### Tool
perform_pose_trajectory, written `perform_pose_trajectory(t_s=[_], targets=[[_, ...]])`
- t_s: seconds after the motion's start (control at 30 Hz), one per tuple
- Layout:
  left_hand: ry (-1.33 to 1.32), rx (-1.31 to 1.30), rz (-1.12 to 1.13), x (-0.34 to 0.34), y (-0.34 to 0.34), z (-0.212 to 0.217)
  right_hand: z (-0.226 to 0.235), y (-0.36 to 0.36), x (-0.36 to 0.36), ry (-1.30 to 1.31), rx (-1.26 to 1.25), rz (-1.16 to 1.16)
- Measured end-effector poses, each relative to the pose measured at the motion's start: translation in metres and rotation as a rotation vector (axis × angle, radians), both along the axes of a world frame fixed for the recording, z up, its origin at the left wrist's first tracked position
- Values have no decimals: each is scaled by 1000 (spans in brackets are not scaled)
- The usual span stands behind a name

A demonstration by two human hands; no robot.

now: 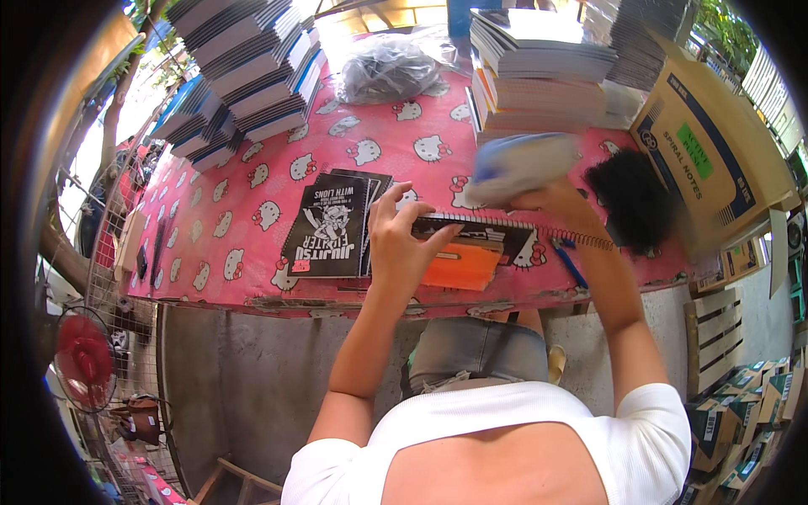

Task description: The person binds spiral notebooks by cutting wire coils to size, threading them through the punched holes in paper stacks, and crimping the ends by hand and with a tool.

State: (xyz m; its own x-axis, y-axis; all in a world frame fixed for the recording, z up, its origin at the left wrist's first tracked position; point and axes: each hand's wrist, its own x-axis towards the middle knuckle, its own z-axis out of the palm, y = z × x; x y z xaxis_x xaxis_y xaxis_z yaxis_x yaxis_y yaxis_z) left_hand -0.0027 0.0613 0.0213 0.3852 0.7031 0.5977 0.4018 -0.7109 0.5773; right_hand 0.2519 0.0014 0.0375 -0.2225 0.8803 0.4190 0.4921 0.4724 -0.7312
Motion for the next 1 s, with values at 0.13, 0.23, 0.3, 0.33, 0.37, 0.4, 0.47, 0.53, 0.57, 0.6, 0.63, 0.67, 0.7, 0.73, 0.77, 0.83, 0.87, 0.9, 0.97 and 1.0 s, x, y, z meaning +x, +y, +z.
perform_pose_trajectory(t_s=[0.13,0.23,0.3,0.33,0.37,0.4,0.47,0.53,0.57,0.6,0.63,0.67,0.7,0.73,0.77,0.83,0.87,0.9,0.97,1.0], targets=[[46,100,57,-3,0,0,-25,33,5,-124,-88,-248],[-130,-95,40,-19,6,1,5,33,-18,-149,130,-128],[-204,-247,-14,-20,11,-6,0,33,-25,-115,-201,-93],[-283,-395,-71,-20,13,-12,-5,36,-24,-109,-206,-90],[-307,-409,-98,-19,17,-13,-1,43,-23,22,-210,-106],[-310,-397,-96,-20,18,-14,3,48,-22,153,-213,-119],[-515,-549,-165,-22,13,-18,0,42,-25,451,-215,37],[-525,-522,-184,-22,15,-27,-8,55,-29,-242,-134,-130],[-630,-554,-207,-21,17,-26,-7,66,-31,-267,-244,-291],[-734,-586,-232,-20,19,-24,-8,68,-30,-268,-231,-290],[-753,-640,-207,-23,15,-22,-9,65,-28,-122,-40,-86],[-758,-639,-204,-26,13,-23,-8,58,-33,22,135,121],[-741,-679,-208,-28,12,-24,-2,54,-42,39,-143,49],[-723,-719,-212,-30,12,-24,-1,61,-44,35,-144,53],[-731,-677,-153,-27,15,-24,2,70,-42,-148,-229,-114],[-780,-713,-189,-29,15,-29,-11,75,-32,138,-311,111],[-830,-760,-218,-31,15,-32,-17,73,-36,136,-315,113],[-833,-762,-216,-32,17,-33,-24,68,-41,211,-315,95],[-802,-798,-271,-30,22,-32,-44,64,-25,77,-224,-76],[-803,-784,-277,-28,22,-23,-54,55,-3,-108,-177,-226]])
